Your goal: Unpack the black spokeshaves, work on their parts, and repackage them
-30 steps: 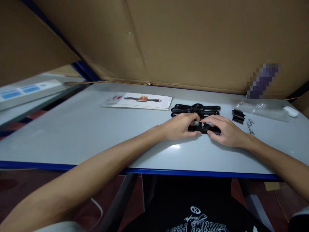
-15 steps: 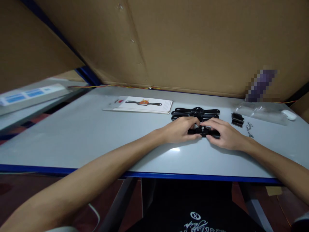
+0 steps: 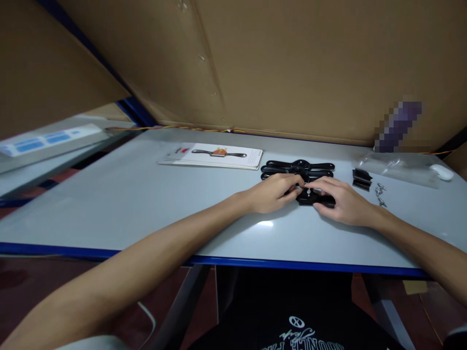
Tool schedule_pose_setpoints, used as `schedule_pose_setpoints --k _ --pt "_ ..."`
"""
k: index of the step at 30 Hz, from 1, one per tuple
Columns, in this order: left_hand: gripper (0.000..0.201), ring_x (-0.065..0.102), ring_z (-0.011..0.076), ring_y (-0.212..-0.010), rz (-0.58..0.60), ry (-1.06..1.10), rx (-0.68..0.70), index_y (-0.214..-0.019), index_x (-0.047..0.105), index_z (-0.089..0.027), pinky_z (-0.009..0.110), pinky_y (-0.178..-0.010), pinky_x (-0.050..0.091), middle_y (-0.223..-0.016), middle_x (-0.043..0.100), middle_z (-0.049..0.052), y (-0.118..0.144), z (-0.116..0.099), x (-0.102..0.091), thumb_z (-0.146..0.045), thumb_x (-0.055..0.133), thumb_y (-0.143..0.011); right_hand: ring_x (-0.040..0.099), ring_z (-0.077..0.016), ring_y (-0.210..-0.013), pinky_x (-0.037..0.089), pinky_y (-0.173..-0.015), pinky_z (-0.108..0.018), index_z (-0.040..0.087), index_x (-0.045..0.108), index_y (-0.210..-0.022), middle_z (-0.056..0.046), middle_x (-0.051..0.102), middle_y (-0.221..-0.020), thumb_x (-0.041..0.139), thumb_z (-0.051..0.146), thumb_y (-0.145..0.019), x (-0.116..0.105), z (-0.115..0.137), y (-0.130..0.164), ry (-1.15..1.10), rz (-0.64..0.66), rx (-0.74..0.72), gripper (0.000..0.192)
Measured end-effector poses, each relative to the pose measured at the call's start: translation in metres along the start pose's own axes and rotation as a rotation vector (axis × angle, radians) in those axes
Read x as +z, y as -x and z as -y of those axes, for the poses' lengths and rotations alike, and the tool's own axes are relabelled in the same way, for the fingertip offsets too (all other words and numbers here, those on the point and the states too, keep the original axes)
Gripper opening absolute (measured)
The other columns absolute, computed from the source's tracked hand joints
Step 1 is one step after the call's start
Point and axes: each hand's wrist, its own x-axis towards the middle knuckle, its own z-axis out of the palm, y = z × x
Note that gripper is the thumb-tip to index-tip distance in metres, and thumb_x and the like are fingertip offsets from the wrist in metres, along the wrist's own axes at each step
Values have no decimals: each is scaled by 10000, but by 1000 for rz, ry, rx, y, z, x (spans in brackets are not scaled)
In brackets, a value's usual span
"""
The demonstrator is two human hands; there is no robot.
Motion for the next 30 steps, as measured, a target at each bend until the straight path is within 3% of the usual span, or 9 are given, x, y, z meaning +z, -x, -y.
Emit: schedule_pose_setpoints --k 9,17,24,30 --pt "194 564 159 -679 -3 32 -14 -1042 621 -171 293 -686 424 -746 611 0 0 1 1 -283 464 -1025 690 -255 -1037 576 -945 -465 220 660 -1392 -109 743 -1207 609 233 -946 -1 2 0 9 -6 -9 449" --pt "201 576 163 -702 13 0 -8 -1064 621 -166 296 -705 438 -774 630 12 1 -1 0 -279 459 -1027 684 -261 -1033 569 -932 -459 182 662 -1374 -130 737 -1208 598 246 -952 -1 1 0 10 10 -24 432" --pt "207 576 167 -720 10 -16 7 -1078 618 -155 303 -709 438 -802 639 26 1 0 0 -274 456 -1029 669 -234 -923 559 -843 -414 219 655 -1208 -78 722 -1033 629 252 -914 -1 0 0 5 -13 31 297" --pt "200 589 175 -737 18 -33 6 -1077 614 -162 310 -715 447 -820 651 38 1 0 0 -276 456 -1030 655 -223 -896 552 -822 -400 228 610 -1069 -75 720 -1033 645 258 -911 -1 -1 0 -2 -15 50 165"
